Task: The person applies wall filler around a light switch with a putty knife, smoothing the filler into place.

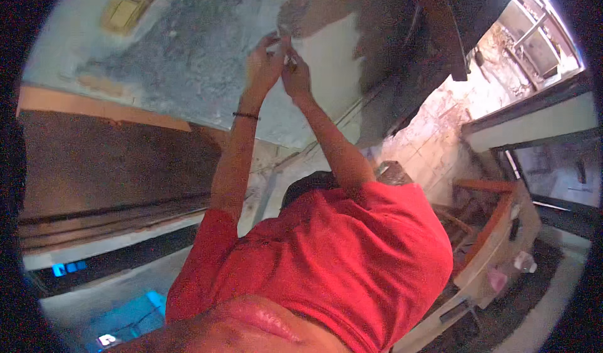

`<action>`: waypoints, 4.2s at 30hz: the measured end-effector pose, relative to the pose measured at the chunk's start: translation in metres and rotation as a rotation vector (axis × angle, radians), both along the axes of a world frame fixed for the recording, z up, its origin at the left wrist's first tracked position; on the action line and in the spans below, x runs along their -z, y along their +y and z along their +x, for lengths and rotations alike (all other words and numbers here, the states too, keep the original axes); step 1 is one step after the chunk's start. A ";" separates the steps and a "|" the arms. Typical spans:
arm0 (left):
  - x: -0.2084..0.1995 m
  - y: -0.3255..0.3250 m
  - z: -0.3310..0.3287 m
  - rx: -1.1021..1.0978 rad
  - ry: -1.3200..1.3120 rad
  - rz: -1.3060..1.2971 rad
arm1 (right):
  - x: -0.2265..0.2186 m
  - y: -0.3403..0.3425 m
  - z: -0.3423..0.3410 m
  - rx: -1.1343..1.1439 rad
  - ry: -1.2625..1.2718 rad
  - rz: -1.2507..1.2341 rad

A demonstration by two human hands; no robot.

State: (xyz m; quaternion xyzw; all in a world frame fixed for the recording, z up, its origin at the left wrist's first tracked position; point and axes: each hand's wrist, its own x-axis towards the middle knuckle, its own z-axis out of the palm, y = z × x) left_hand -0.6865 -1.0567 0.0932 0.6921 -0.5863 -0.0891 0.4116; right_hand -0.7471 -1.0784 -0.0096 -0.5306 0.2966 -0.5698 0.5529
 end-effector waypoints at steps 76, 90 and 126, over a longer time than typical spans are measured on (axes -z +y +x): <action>0.103 -0.034 0.018 0.291 0.547 0.230 | 0.014 -0.028 -0.026 -0.215 -0.033 0.402; 0.031 -0.036 0.004 0.068 -0.342 0.077 | 0.006 -0.023 -0.007 -0.113 0.434 0.372; 0.039 -0.093 0.022 0.131 -0.638 0.035 | 0.018 -0.040 0.005 -0.021 0.045 0.105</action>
